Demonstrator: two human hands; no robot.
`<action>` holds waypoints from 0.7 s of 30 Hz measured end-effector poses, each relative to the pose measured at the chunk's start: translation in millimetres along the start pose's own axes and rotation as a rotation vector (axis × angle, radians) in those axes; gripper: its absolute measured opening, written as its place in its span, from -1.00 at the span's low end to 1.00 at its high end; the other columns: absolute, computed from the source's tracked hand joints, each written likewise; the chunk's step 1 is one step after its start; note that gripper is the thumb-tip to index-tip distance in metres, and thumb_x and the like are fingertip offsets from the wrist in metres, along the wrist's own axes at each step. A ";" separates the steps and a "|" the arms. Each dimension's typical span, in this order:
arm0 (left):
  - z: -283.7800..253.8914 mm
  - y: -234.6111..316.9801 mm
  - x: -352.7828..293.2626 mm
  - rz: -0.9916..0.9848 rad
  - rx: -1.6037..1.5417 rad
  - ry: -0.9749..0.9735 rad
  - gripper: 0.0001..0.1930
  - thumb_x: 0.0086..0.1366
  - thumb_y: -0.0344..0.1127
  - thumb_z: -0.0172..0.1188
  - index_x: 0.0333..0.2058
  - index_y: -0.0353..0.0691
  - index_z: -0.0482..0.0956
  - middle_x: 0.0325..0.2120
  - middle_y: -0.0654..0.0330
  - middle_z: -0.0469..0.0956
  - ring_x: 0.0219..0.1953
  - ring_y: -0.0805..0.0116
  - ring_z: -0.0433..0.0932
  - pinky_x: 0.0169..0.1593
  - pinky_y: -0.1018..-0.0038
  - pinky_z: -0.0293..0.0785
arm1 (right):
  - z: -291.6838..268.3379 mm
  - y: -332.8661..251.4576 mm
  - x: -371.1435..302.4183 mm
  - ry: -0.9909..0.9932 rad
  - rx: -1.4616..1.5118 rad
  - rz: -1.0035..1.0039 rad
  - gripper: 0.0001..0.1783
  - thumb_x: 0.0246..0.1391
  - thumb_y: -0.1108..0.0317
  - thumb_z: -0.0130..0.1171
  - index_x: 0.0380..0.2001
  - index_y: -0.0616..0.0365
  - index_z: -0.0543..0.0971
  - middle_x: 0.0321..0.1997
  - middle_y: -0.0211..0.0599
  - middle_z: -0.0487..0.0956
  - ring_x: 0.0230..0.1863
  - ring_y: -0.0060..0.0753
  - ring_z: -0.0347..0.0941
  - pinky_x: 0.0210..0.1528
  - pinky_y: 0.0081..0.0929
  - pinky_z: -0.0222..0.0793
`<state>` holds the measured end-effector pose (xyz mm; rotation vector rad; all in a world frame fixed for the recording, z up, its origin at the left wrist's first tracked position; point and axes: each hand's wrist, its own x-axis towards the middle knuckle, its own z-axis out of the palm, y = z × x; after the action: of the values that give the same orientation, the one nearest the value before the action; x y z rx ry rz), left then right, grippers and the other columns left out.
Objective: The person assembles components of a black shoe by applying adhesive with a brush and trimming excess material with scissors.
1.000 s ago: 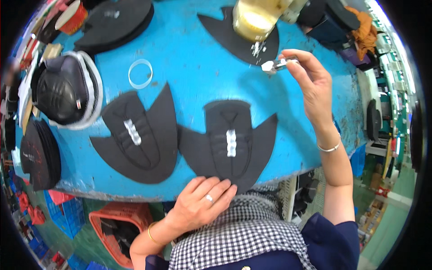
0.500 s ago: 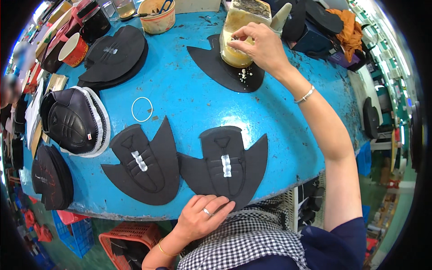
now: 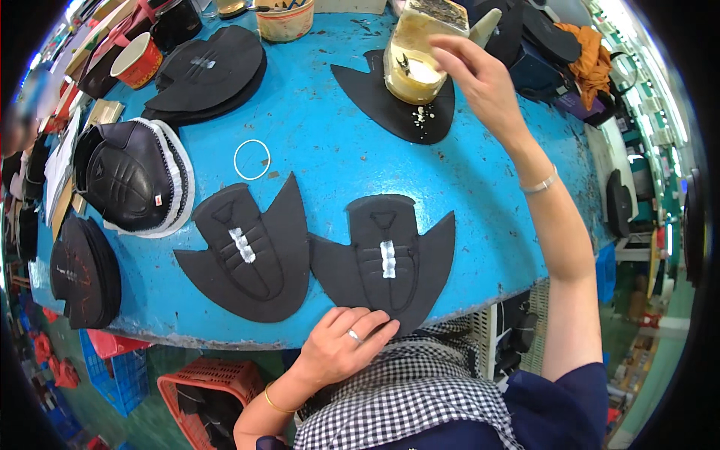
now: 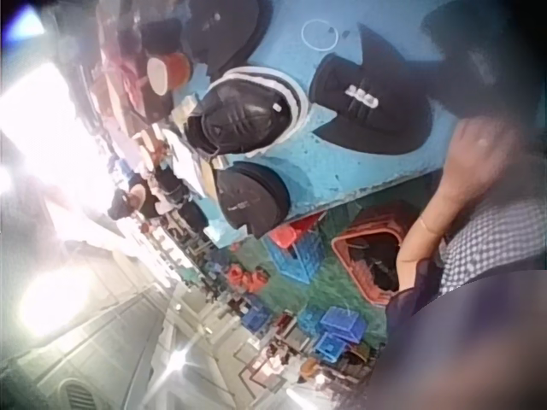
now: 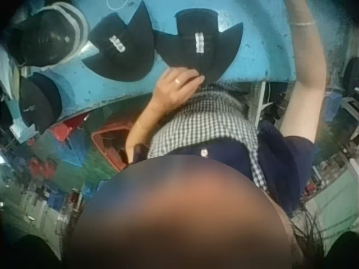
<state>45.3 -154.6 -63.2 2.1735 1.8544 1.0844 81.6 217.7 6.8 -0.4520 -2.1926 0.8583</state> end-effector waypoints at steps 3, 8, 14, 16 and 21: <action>-4.5 3.3 -1.0 -0.048 0.014 0.071 -0.65 -0.05 -0.44 0.35 -0.19 -0.09 0.70 -0.31 0.35 0.56 -0.33 0.38 0.52 -0.29 0.43 0.43 | -12.1 -11.8 -41.2 -0.191 0.025 0.159 -0.74 0.33 0.24 0.13 -0.18 0.24 0.62 -0.40 -0.50 0.56 -0.34 -0.70 0.41 -0.27 -0.67 0.32; -27.4 10.5 19.5 0.092 0.029 0.182 -0.59 -0.12 -0.43 0.24 -0.19 -0.14 0.73 -0.51 0.36 0.40 -0.45 0.42 0.45 -0.39 0.47 0.42 | -32.0 -0.1 -132.0 -0.146 0.174 0.555 -0.73 0.37 0.23 0.06 -0.23 0.20 0.63 -0.43 -0.54 0.52 -0.43 -0.72 0.28 -0.33 -0.67 0.24; -77.0 19.5 17.9 0.318 0.278 0.319 -0.61 -0.11 -0.37 0.28 -0.20 0.03 0.75 -0.51 0.45 0.29 -0.48 0.55 0.36 -0.31 0.60 0.37 | -21.8 -18.1 -160.4 0.019 0.560 0.686 -0.49 0.46 0.03 -0.12 -0.23 0.26 0.62 -0.35 -0.46 0.57 -0.37 -0.69 0.37 -0.27 -0.67 0.34; -81.7 15.3 9.9 0.307 0.316 0.337 -0.62 -0.10 -0.36 0.28 -0.21 0.05 0.75 -0.50 0.45 0.29 -0.47 0.55 0.36 -0.31 0.60 0.36 | -13.8 -37.6 -158.1 -0.193 0.615 0.800 -0.37 0.45 -0.09 -0.22 -0.15 0.28 0.62 -0.27 -0.38 0.61 -0.30 -0.63 0.45 -0.21 -0.65 0.40; -88.8 17.8 -6.2 0.330 0.405 0.387 -0.64 -0.05 -0.32 0.28 -0.20 0.17 0.73 -0.48 0.48 0.30 -0.40 0.55 0.37 -0.27 0.59 0.36 | 29.8 -60.1 -185.0 -0.604 0.984 1.117 -0.05 0.36 -0.38 -0.48 0.07 0.31 0.56 -0.03 -0.20 0.66 -0.05 -0.39 0.59 0.04 -0.51 0.50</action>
<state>10.6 -197.5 8.9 2.7386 2.0667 1.3725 180.9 61.4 -59.6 -0.9777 -1.4952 2.7472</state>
